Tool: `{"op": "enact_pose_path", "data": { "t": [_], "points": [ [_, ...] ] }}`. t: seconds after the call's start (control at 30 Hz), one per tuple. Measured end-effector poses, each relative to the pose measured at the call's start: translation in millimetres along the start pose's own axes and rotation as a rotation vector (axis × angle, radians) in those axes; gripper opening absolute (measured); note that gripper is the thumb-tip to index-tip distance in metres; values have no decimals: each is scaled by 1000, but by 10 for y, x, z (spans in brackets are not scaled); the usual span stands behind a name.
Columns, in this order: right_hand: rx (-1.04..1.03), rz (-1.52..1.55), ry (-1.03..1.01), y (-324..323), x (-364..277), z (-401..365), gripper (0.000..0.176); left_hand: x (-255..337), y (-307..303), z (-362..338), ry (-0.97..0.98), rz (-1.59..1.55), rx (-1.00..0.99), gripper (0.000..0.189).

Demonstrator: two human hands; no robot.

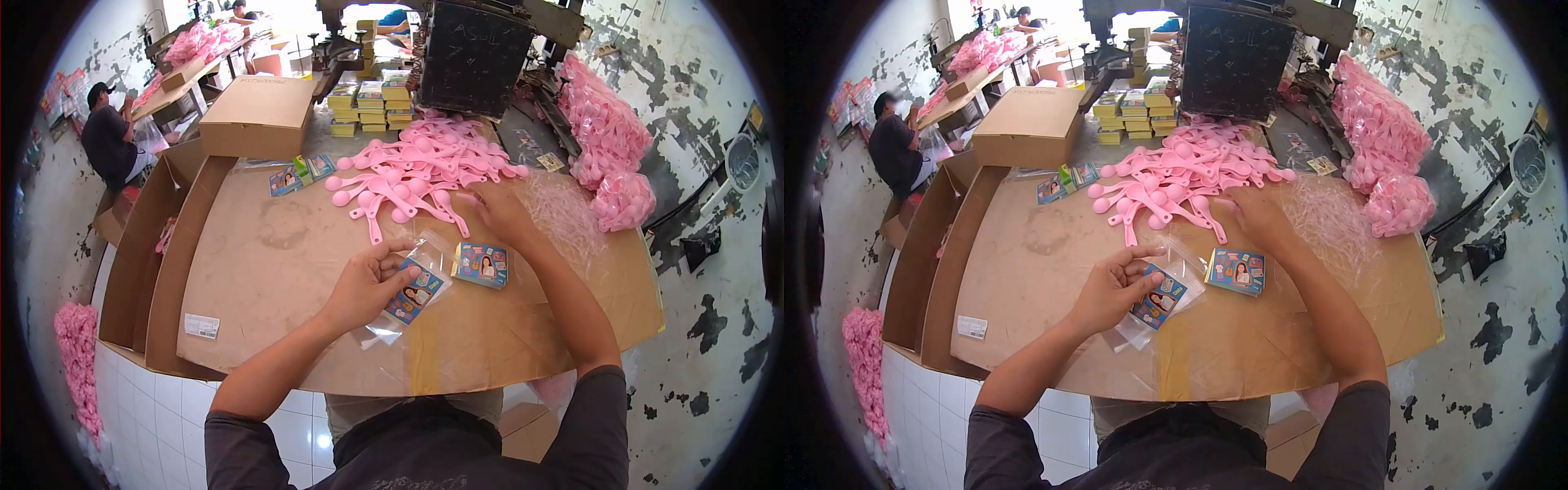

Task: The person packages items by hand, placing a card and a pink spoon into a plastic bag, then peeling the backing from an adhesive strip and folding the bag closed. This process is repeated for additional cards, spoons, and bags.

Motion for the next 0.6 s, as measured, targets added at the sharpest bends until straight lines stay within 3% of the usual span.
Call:
{"op": "enact_pose_path", "data": {
  "t": [0.07, 0.17, 0.27, 0.47, 0.57, 0.6],
  "points": [
    [22, 320, 138, -296, -619, -62, 42, 40, 6, -4, 14, -15, 14, 40],
    [-7, 988, 80, -485, -1177, -169, 48, 7, 27, -11, 10, -7, 21, 39],
    [71, 1128, 46, -569, -1514, -221, 47, -39, 39, -8, -5, 21, -17, 38],
    [232, 1080, 8, -356, -1682, -293, 39, 5, 64, -27, -54, -34, -55, 32],
    [95, 1118, -27, -181, -1541, -424, 35, 7, 31, -19, -39, 19, -52, 32],
    [-2, 968, -91, -228, -1519, -439, 34, 56, 12, -21, -53, 76, -51, 33]
  ]
}}
Point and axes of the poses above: each hand's wrist, its own z-axis towards the middle knuckle, its own y-axis out of the palm, x = y × z, the point moved 1 cm from there along z, towards the middle knuckle, and after that the axes turned 10 degrees about -x, right-handed, at the moved point
